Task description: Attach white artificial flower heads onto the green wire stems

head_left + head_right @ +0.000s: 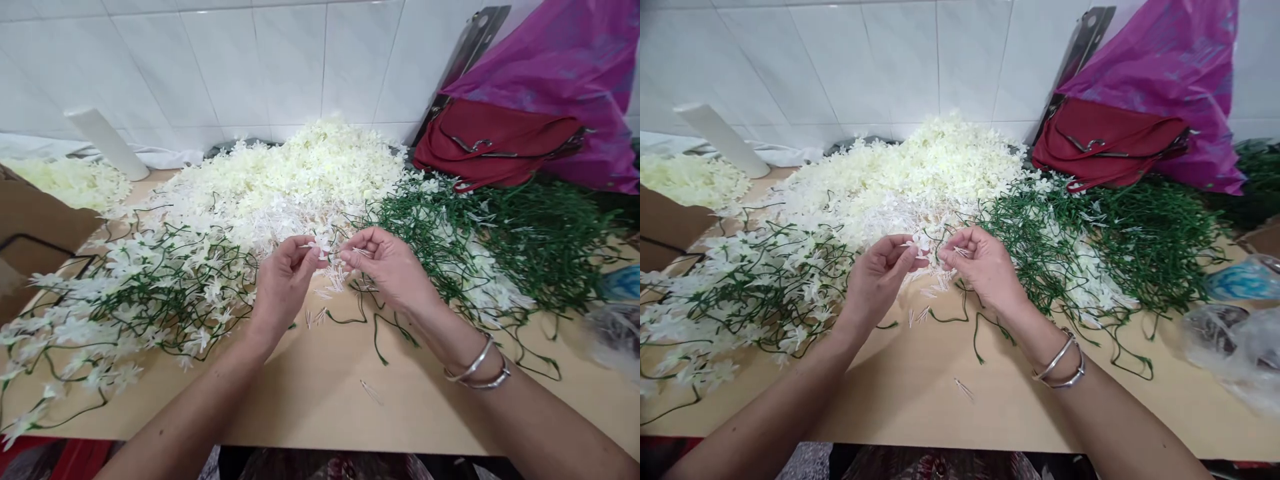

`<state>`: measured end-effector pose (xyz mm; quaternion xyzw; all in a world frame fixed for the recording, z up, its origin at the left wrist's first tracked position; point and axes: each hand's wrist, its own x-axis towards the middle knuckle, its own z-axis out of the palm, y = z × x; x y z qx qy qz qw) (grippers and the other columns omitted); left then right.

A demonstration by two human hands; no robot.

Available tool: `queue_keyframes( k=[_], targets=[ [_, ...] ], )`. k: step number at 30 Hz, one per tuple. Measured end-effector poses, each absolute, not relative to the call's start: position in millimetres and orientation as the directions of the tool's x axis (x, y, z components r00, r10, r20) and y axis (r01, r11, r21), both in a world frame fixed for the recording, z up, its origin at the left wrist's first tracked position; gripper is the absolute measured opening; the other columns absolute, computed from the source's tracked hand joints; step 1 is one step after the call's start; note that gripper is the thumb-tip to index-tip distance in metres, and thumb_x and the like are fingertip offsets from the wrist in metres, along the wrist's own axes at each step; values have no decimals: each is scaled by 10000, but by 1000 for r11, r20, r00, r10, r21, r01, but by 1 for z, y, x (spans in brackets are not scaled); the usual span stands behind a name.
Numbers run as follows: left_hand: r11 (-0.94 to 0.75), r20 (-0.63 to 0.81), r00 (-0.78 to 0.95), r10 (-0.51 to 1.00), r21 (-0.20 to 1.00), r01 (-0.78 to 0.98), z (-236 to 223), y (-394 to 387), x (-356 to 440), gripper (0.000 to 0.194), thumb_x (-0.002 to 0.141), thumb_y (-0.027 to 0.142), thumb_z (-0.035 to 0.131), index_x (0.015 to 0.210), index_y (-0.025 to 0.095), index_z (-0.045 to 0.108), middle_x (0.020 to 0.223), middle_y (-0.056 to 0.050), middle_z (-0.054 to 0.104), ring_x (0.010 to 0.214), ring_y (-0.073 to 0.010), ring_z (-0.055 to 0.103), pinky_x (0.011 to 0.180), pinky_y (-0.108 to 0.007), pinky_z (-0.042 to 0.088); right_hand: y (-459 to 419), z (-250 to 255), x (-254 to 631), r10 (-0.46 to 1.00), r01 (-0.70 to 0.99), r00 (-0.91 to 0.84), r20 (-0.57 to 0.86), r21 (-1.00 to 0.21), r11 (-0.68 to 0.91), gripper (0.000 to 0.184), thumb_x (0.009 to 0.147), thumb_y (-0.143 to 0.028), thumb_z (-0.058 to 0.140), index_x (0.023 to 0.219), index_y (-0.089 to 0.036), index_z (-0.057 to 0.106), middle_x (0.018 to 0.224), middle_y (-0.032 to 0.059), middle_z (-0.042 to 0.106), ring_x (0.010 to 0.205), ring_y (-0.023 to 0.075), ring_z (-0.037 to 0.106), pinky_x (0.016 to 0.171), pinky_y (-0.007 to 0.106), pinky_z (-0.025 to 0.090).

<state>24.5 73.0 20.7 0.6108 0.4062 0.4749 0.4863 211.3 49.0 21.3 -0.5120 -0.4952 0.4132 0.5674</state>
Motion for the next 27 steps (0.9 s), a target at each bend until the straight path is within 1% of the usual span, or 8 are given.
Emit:
queue_keyframes(
  k=[4, 8, 13, 16, 19, 21, 25, 27],
  targets=[
    [-167, 153, 197, 968, 984, 60, 5, 70, 25, 299, 964, 427, 704, 1148, 199, 642, 947, -49, 828, 935, -222, 824, 856, -305, 619, 44, 21, 215, 998, 109, 59, 27, -994, 21, 278, 805, -361, 814, 977, -223, 644, 959, 62, 785, 875, 215, 765, 736, 346, 594],
    [-168, 153, 186, 970, 983, 69, 6, 71, 19, 295, 962, 421, 710, 1143, 199, 640, 978, -54, 827, 926, -208, 822, 849, -287, 612, 39, 29, 215, 998, 164, -46, 45, -985, 52, 163, 955, -337, 662, 1064, -218, 635, 1048, 91, 799, 1044, 229, 769, 873, 386, 587],
    [-193, 173, 187, 967, 977, 93, 6, 71, 19, 266, 974, 402, 698, 1144, 205, 641, 930, -41, 826, 916, -209, 822, 845, -299, 621, 38, 27, 211, 996, 100, -28, 86, -991, 88, 148, 1001, -366, 639, 1051, -237, 585, 956, 50, 814, 891, 189, 791, 933, 404, 584],
    [-182, 163, 197, 967, 980, 86, 3, 69, 21, 272, 973, 403, 701, 1153, 209, 636, 948, -44, 831, 943, -220, 822, 848, -306, 623, 36, 24, 207, 986, 110, 39, 164, -981, 159, 130, 948, -331, 720, 950, -230, 639, 928, 39, 803, 825, 177, 761, 866, 369, 593],
    [-160, 139, 217, 966, 984, 83, 2, 67, 22, 257, 981, 404, 693, 1148, 216, 638, 959, -43, 837, 967, -229, 823, 855, -309, 620, 33, 23, 201, 933, 277, 143, 331, -918, 283, 64, 883, -238, 781, 853, -225, 727, 898, 31, 773, 846, 188, 720, 815, 346, 577],
    [-153, 127, 244, 962, 984, 91, 2, 66, 22, 241, 993, 407, 676, 1146, 224, 640, 978, -40, 840, 974, -232, 823, 863, -314, 618, 31, 24, 198, 896, 360, 158, 415, -869, 339, 33, 902, -209, 760, 880, -232, 763, 924, 33, 774, 898, 199, 721, 844, 355, 578],
    [-160, 133, 278, 951, 984, 77, 0, 66, 21, 227, 1007, 409, 650, 1148, 232, 641, 1059, -53, 840, 973, -244, 823, 887, -350, 628, 26, 29, 193, 854, 473, 60, 517, -768, 431, 178, 997, -181, 625, 1050, -245, 782, 1134, 72, 763, 1105, 214, 712, 972, 385, 574],
    [-157, 132, 280, 951, 985, 69, -1, 66, 21, 232, 1008, 410, 649, 1155, 230, 639, 1061, -57, 841, 987, -248, 820, 910, -364, 629, 25, 31, 193, 843, 528, 31, 538, -724, 443, 182, 998, -187, 614, 1059, -236, 778, 1139, 90, 742, 1127, 223, 701, 977, 388, 573]
  ],
)
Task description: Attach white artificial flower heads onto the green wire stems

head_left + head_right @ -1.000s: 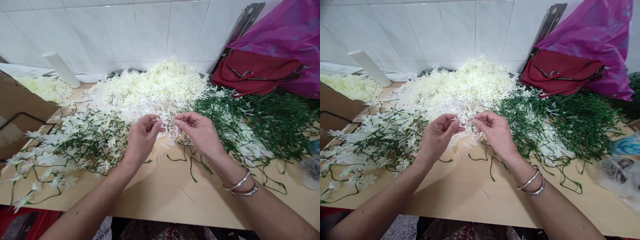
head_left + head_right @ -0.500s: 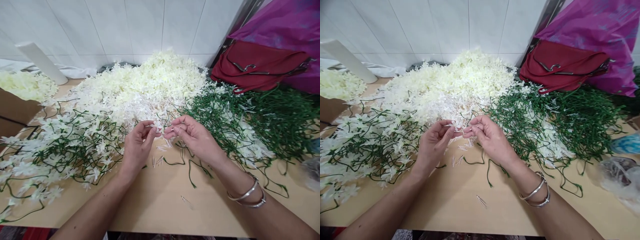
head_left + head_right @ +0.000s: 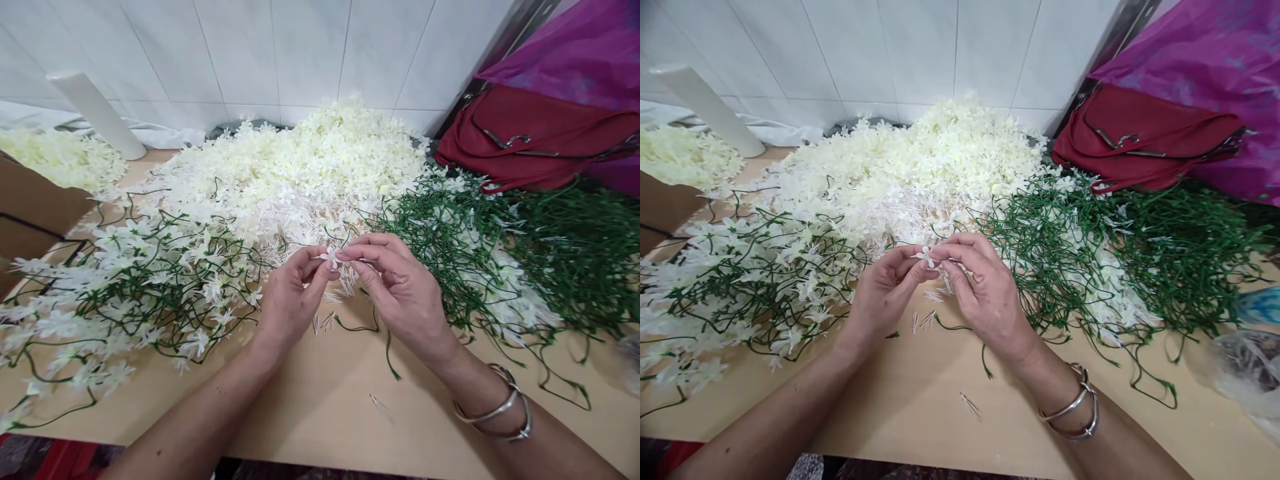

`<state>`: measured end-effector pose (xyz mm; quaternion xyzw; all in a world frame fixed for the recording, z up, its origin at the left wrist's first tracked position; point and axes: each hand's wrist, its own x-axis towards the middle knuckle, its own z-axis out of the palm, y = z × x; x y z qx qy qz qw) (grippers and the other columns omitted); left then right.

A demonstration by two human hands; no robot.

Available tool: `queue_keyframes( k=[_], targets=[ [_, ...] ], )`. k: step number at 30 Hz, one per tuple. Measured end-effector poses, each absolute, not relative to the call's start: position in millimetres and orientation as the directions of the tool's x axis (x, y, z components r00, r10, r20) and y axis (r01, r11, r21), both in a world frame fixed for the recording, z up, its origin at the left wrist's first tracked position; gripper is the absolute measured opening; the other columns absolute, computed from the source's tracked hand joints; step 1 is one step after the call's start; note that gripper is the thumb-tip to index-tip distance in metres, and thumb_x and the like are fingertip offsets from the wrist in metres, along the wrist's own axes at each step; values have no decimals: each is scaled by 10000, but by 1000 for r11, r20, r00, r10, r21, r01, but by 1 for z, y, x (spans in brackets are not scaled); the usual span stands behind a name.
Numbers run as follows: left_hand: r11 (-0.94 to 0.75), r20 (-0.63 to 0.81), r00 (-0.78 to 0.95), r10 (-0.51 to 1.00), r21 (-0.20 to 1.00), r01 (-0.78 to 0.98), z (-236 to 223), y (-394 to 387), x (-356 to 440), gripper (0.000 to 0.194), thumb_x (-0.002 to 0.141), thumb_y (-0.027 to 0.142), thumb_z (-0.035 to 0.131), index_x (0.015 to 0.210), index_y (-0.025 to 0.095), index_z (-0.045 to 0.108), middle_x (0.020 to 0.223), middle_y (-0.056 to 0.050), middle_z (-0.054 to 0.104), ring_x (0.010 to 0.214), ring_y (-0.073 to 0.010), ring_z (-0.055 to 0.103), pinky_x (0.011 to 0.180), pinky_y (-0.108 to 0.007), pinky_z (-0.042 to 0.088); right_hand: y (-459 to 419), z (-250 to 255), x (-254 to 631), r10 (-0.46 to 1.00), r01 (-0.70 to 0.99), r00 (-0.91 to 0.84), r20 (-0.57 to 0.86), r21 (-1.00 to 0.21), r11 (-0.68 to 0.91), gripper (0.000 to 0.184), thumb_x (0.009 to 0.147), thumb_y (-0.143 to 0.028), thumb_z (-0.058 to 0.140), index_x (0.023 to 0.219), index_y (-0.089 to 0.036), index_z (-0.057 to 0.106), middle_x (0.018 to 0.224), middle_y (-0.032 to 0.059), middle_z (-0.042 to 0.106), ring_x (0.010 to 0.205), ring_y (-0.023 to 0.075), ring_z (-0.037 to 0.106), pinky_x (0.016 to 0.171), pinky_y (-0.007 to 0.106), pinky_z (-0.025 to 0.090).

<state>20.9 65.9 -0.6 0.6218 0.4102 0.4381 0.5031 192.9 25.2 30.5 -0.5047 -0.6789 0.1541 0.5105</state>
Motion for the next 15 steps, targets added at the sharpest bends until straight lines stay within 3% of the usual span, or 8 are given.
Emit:
queue_keyframes(
  k=[2, 6, 10, 12, 15],
  targets=[
    [-148, 125, 277, 953, 987, 66, -1, 66, 21, 238, 1005, 407, 655, 1157, 225, 637, 1051, -58, 841, 998, -248, 818, 919, -364, 627, 25, 31, 193, 882, 496, 58, 469, -780, 382, 145, 1006, -228, 615, 1058, -227, 751, 1009, 77, 751, 1000, 211, 732, 892, 368, 592],
    [-122, 102, 251, 963, 990, 67, 0, 67, 21, 246, 994, 394, 665, 1160, 214, 637, 1029, -52, 837, 977, -235, 821, 876, -326, 618, 31, 25, 197, 979, 190, 127, 158, -973, 132, 129, 1006, -344, 653, 1053, -227, 625, 692, -32, 704, 599, 132, 678, 651, 280, 564],
    [-107, 85, 235, 968, 991, 80, 0, 68, 21, 237, 988, 396, 666, 1139, 216, 635, 985, -33, 835, 953, -226, 825, 835, -295, 604, 38, 19, 203, 996, 5, 89, 1, -1000, 0, 277, 972, -462, 700, 911, -223, 574, 566, -100, 567, 400, 56, 438, 407, 200, 324],
    [-108, 83, 242, 967, 990, 94, -1, 67, 21, 224, 987, 397, 666, 1123, 223, 636, 970, -27, 836, 948, -224, 826, 826, -292, 600, 39, 18, 205, 997, -24, 78, 22, -999, 24, 287, 969, -460, 707, 886, -211, 590, 572, -101, 543, 425, 46, 427, 421, 189, 316],
    [-122, 90, 269, 959, 987, 105, -3, 67, 21, 217, 986, 398, 667, 1117, 228, 635, 982, -33, 840, 965, -230, 823, 831, -302, 601, 37, 20, 203, 996, -15, 30, 83, -996, 84, 209, 1006, -403, 662, 956, -205, 617, 730, -49, 686, 530, 59, 574, 587, 210, 490]
  ],
)
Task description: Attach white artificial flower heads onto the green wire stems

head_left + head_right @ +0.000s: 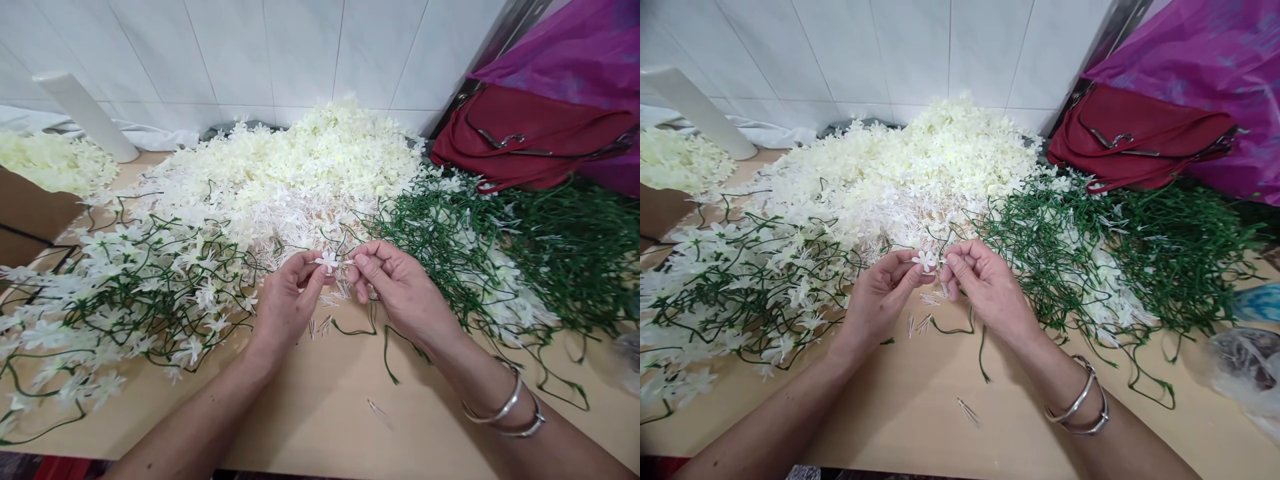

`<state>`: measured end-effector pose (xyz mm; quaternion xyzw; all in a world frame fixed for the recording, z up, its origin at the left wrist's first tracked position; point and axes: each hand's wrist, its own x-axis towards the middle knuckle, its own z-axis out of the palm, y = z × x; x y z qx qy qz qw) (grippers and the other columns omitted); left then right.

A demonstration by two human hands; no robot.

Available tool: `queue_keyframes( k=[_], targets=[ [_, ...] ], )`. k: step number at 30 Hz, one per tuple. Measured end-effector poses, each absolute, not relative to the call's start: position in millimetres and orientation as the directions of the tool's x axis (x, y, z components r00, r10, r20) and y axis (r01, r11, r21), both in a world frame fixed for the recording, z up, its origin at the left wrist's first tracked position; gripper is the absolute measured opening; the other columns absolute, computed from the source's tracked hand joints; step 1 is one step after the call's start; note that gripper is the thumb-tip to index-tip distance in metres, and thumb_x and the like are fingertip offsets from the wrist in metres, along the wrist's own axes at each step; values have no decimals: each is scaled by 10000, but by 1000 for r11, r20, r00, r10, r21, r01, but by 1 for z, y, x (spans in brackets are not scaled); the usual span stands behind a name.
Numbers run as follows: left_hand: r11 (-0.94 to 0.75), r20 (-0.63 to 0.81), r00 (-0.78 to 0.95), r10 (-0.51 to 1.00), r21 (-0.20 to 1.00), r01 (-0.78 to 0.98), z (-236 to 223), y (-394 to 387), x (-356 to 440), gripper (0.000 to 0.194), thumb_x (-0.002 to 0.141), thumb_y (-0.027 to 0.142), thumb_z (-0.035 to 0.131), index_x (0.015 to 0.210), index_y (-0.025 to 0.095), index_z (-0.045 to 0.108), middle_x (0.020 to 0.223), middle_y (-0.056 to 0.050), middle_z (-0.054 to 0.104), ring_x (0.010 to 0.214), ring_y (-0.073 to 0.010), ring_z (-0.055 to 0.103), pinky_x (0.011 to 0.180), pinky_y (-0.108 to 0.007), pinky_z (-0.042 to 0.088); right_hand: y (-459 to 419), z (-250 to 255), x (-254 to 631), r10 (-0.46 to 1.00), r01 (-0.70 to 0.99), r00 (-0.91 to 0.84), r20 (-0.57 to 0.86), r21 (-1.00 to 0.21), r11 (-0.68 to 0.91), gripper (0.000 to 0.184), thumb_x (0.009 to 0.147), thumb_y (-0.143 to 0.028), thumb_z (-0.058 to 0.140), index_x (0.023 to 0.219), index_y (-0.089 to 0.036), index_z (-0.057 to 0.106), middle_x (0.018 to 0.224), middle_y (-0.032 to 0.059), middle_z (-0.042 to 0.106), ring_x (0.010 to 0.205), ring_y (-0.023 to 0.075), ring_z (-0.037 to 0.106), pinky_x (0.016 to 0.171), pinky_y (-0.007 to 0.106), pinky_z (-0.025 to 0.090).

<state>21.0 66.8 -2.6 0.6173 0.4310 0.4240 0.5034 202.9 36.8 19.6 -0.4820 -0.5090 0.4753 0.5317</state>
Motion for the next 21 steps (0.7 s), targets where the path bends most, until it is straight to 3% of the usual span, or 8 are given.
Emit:
queue_keyframes(
  k=[3, 5, 7, 10, 16, 21],
  targets=[
    [-133, 99, 292, 951, 986, 101, -2, 66, 21, 214, 993, 399, 653, 1122, 231, 629, 1007, -42, 843, 990, -234, 819, 847, -311, 604, 31, 22, 197, 989, 78, 52, 140, -988, 136, 130, 1015, -339, 644, 1066, -231, 592, 746, -40, 733, 654, 115, 697, 751, 276, 574],
    [-141, 106, 301, 948, 985, 95, -1, 66, 21, 209, 995, 396, 648, 1124, 232, 626, 1006, -41, 844, 995, -231, 818, 862, -315, 607, 27, 22, 193, 972, 204, 102, 211, -961, 187, 100, 997, -299, 666, 1063, -246, 611, 716, -48, 725, 663, 137, 709, 731, 289, 573],
    [-150, 113, 303, 946, 983, 104, -1, 65, 21, 214, 993, 393, 647, 1136, 236, 629, 995, -34, 843, 985, -225, 818, 874, -320, 612, 25, 21, 191, 930, 393, 127, 345, -879, 272, 29, 973, -233, 687, 994, -247, 674, 770, -28, 744, 685, 145, 706, 717, 298, 555],
    [-171, 123, 294, 948, 975, 142, -1, 64, 21, 205, 991, 383, 650, 1143, 244, 642, 968, -17, 843, 954, -214, 822, 884, -323, 620, 25, 20, 190, 825, 603, 67, 562, -682, 415, 124, 953, -133, 680, 904, -238, 724, 864, 3, 762, 793, 162, 709, 792, 325, 542],
    [-245, 193, 335, 922, 962, 121, -2, 62, 22, 180, 1006, 323, 624, 1156, 230, 654, 967, -24, 843, 910, -189, 821, 839, -297, 625, 29, 16, 190, 769, 667, -4, 639, -571, 478, 147, 942, -82, 682, 887, -215, 712, 866, 11, 739, 834, 163, 699, 771, 317, 542],
    [-397, 307, 331, 893, 883, 252, 1, 60, 22, 177, 997, 231, 633, 1170, 222, 672, 973, -15, 841, 893, -161, 811, 758, -238, 590, 28, 13, 187, 767, 714, 9, 642, -542, 444, 142, 916, -93, 700, 840, -210, 676, 813, -6, 732, 761, 158, 680, 755, 335, 519]
  ],
)
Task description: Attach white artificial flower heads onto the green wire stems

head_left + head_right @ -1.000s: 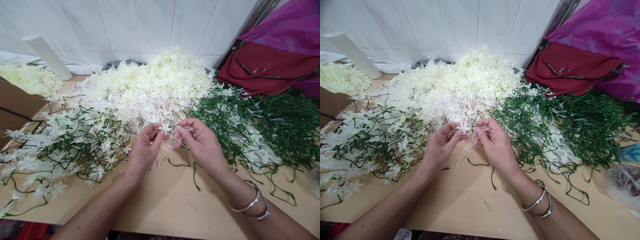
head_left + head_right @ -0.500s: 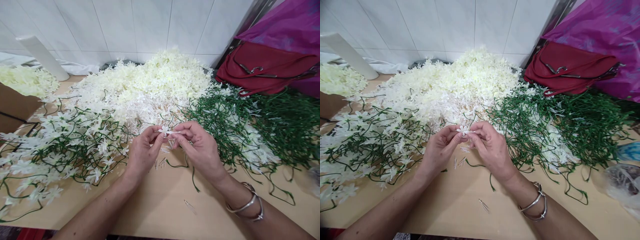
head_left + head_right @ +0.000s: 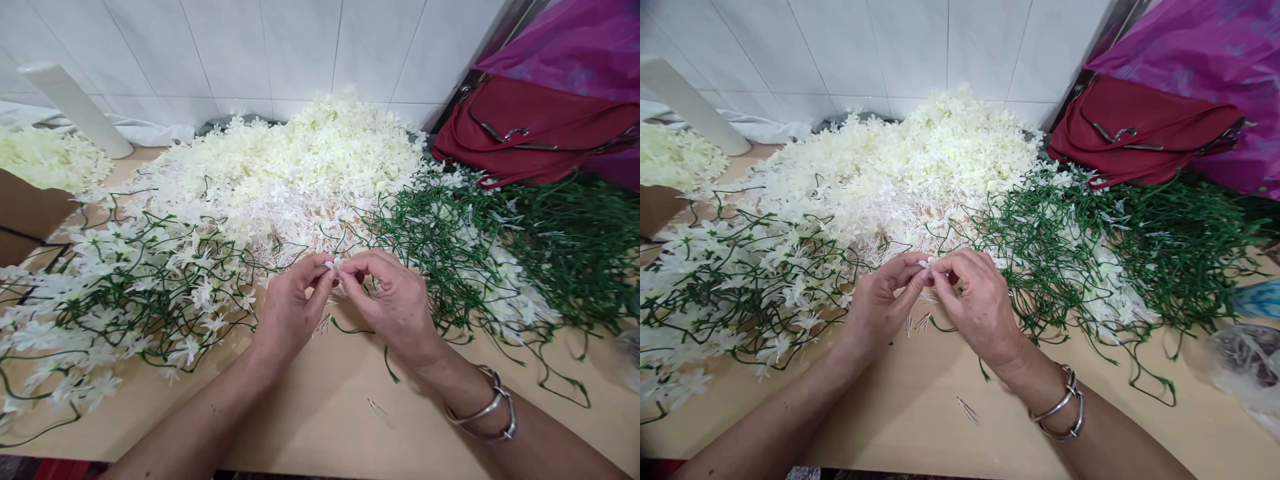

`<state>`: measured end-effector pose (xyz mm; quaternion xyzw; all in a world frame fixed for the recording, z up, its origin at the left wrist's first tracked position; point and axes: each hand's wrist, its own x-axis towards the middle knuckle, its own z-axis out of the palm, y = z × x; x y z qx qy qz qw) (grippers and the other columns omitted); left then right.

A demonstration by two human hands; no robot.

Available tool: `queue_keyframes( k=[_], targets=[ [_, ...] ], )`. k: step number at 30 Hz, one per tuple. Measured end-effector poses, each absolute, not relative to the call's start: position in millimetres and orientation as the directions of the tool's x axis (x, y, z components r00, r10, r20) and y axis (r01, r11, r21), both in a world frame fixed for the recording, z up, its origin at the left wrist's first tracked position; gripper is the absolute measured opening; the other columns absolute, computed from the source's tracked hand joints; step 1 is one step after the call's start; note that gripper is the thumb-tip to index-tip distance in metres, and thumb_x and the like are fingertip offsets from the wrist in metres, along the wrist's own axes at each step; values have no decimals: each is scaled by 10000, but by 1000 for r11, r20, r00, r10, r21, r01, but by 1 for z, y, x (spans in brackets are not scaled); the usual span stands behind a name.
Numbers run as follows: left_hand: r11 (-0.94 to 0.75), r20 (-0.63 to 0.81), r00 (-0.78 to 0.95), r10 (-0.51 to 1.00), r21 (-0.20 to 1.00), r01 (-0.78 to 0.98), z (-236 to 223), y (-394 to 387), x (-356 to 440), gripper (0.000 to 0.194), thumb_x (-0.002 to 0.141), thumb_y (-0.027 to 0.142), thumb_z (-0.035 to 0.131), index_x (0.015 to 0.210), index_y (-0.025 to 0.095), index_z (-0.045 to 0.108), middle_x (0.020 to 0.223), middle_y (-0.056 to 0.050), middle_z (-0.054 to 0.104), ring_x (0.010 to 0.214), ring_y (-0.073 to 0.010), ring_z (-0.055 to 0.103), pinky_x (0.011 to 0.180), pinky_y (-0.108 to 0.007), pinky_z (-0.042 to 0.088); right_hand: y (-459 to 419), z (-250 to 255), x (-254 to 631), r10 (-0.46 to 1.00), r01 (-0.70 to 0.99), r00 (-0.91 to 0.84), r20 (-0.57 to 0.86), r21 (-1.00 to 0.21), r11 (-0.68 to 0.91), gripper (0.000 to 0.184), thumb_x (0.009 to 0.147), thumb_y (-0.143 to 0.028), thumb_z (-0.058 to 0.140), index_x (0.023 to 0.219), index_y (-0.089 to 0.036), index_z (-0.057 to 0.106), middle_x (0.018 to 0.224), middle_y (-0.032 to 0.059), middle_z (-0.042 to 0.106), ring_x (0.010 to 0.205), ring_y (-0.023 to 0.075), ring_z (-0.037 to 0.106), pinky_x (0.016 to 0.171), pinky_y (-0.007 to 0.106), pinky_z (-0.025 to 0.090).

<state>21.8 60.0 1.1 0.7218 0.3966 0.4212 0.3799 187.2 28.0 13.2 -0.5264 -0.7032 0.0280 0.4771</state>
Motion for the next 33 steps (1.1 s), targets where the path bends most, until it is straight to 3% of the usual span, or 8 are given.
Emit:
queue_keyframes(
  k=[3, 5, 9, 12, 18, 22, 26, 33],
  targets=[
    [-525, 397, 375, 837, 775, 351, 3, 59, 21, 191, 1007, 176, 608, 1179, 225, 674, 1024, -9, 836, 897, -151, 802, 737, -229, 565, 27, 13, 186, 776, 707, 51, 629, -571, 416, 151, 908, -98, 689, 819, -219, 673, 789, -12, 733, 747, 161, 675, 778, 347, 515],
    [-576, 431, 402, 808, 721, 385, 3, 59, 21, 194, 1015, 166, 588, 1179, 228, 672, 1042, -8, 829, 898, -151, 796, 747, -236, 556, 27, 14, 185, 816, 662, 106, 569, -653, 369, 150, 906, -115, 688, 807, -228, 684, 778, -12, 736, 737, 165, 670, 777, 348, 519],
    [-501, 373, 367, 852, 784, 366, 5, 60, 20, 178, 1023, 201, 575, 1183, 233, 644, 981, -9, 828, 871, -157, 796, 744, -244, 552, 27, 18, 186, 920, 467, 165, 354, -850, 243, 90, 885, -180, 734, 815, -235, 738, 798, 4, 766, 739, 176, 681, 728, 330, 537],
    [-420, 300, 341, 891, 832, 364, 6, 61, 20, 211, 1021, 242, 581, 1229, 245, 615, 956, -7, 838, 875, -169, 801, 748, -258, 555, 28, 19, 187, 937, 381, 192, 294, -901, 205, 56, 877, -205, 747, 833, -236, 761, 815, 10, 774, 753, 178, 682, 737, 330, 546],
    [-388, 266, 338, 903, 844, 371, 8, 61, 20, 211, 1019, 285, 593, 1225, 248, 618, 977, -14, 845, 882, -174, 797, 747, -264, 547, 29, 17, 185, 922, 343, 240, 304, -915, 212, 74, 872, -209, 765, 812, -230, 730, 779, -2, 738, 722, 158, 642, 722, 312, 527],
    [-427, 294, 356, 887, 817, 388, 6, 61, 19, 163, 1027, 292, 594, 1177, 245, 636, 985, -20, 839, 873, -172, 797, 725, -249, 533, 29, 15, 186, 906, 417, 212, 366, -873, 255, 109, 897, -171, 728, 805, -223, 705, 781, -1, 701, 726, 157, 618, 713, 309, 515],
    [-574, 408, 419, 811, 691, 439, 2, 62, 17, 180, 1047, 244, 552, 1200, 245, 646, 1064, -26, 823, 895, -163, 797, 712, -232, 516, 31, 13, 187, 844, 525, 171, 508, -772, 358, 133, 900, -127, 704, 819, -227, 668, 913, 29, 667, 880, 187, 643, 833, 348, 528],
    [-640, 492, 409, 768, 607, 471, 2, 60, 18, 175, 1044, 236, 563, 1188, 248, 660, 1051, -19, 823, 854, -157, 789, 716, -233, 523, 29, 10, 185, 841, 525, 123, 527, -754, 396, 132, 967, -141, 621, 878, -238, 614, 1030, 54, 676, 1027, 208, 658, 960, 392, 513]
  ],
)
